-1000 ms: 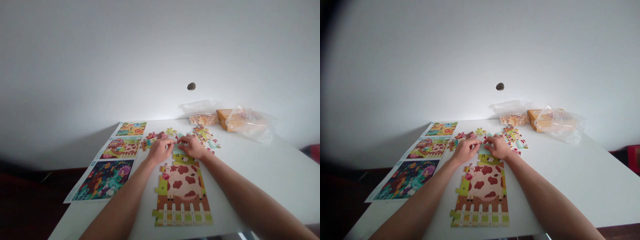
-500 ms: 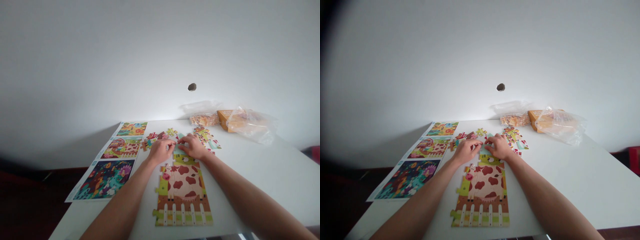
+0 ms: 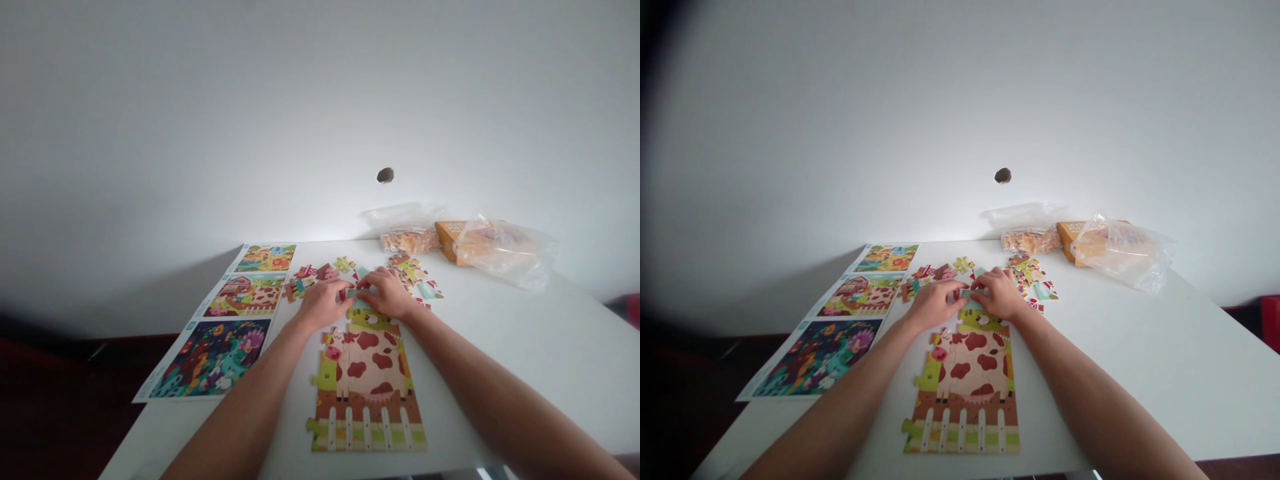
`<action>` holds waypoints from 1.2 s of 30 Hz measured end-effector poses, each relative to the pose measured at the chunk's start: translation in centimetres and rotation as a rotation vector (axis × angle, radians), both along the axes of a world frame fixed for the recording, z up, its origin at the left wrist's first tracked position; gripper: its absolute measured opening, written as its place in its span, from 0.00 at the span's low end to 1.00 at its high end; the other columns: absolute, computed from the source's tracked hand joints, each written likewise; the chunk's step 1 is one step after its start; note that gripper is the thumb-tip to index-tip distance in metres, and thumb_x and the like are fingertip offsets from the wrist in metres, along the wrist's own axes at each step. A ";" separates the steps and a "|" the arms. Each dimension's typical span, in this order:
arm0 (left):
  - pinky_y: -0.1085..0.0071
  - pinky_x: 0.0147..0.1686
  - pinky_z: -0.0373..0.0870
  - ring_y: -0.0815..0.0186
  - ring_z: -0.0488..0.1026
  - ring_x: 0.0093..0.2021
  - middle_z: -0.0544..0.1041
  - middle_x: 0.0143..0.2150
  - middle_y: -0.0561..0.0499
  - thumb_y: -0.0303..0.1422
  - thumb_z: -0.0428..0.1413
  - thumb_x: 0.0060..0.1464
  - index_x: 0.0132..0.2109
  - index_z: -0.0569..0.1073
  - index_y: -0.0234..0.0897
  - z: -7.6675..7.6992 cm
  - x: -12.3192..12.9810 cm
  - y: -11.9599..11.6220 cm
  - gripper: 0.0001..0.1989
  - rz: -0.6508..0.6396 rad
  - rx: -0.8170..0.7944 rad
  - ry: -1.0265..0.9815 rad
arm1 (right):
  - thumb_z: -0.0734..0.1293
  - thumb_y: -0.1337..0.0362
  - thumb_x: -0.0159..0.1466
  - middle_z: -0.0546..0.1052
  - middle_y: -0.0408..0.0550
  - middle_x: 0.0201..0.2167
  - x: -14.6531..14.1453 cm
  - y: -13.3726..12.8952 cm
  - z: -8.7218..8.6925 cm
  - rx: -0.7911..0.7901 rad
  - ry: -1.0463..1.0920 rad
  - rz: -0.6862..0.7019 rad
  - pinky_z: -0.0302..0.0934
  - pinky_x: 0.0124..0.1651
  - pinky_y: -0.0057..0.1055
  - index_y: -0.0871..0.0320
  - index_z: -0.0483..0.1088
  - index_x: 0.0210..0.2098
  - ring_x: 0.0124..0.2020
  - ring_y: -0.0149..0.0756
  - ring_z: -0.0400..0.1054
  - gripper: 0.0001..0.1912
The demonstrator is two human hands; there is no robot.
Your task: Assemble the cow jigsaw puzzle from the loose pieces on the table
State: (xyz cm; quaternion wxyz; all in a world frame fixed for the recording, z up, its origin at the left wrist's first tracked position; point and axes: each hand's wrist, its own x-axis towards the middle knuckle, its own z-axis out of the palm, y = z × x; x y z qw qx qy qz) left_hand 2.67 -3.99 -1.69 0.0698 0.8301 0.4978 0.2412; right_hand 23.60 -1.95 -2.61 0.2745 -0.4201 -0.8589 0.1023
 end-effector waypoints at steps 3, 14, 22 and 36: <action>0.67 0.44 0.72 0.59 0.77 0.43 0.81 0.44 0.52 0.37 0.60 0.54 0.48 0.78 0.46 0.0 0.0 0.0 0.13 -0.009 -0.010 0.010 | 0.69 0.57 0.65 0.79 0.47 0.38 0.0 0.0 -0.1 0.001 0.001 0.004 0.49 0.48 0.40 0.54 0.76 0.38 0.43 0.43 0.66 0.08; 0.68 0.43 0.71 0.60 0.77 0.42 0.80 0.42 0.52 0.37 0.60 0.54 0.45 0.77 0.44 0.1 -0.1 0.0 0.10 0.017 -0.013 0.024 | 0.68 0.54 0.66 0.79 0.48 0.38 0.0 0.1 -0.3 0.009 0.029 0.016 0.50 0.48 0.40 0.53 0.75 0.40 0.44 0.43 0.66 0.10; 0.69 0.40 0.70 0.61 0.77 0.38 0.80 0.39 0.53 0.36 0.61 0.54 0.45 0.76 0.44 0.3 0.0 -0.1 0.11 0.037 -0.043 0.026 | 0.68 0.53 0.66 0.78 0.47 0.38 0.0 0.1 -0.3 0.019 0.050 0.027 0.50 0.50 0.40 0.53 0.75 0.42 0.44 0.42 0.65 0.11; 0.68 0.42 0.68 0.61 0.76 0.42 0.80 0.43 0.54 0.35 0.57 0.57 0.47 0.75 0.45 0.2 0.0 0.0 0.10 0.050 -0.083 0.062 | 0.70 0.57 0.65 0.78 0.45 0.38 0.1 0.3 -0.5 0.037 0.049 0.035 0.51 0.49 0.40 0.53 0.74 0.42 0.43 0.42 0.65 0.08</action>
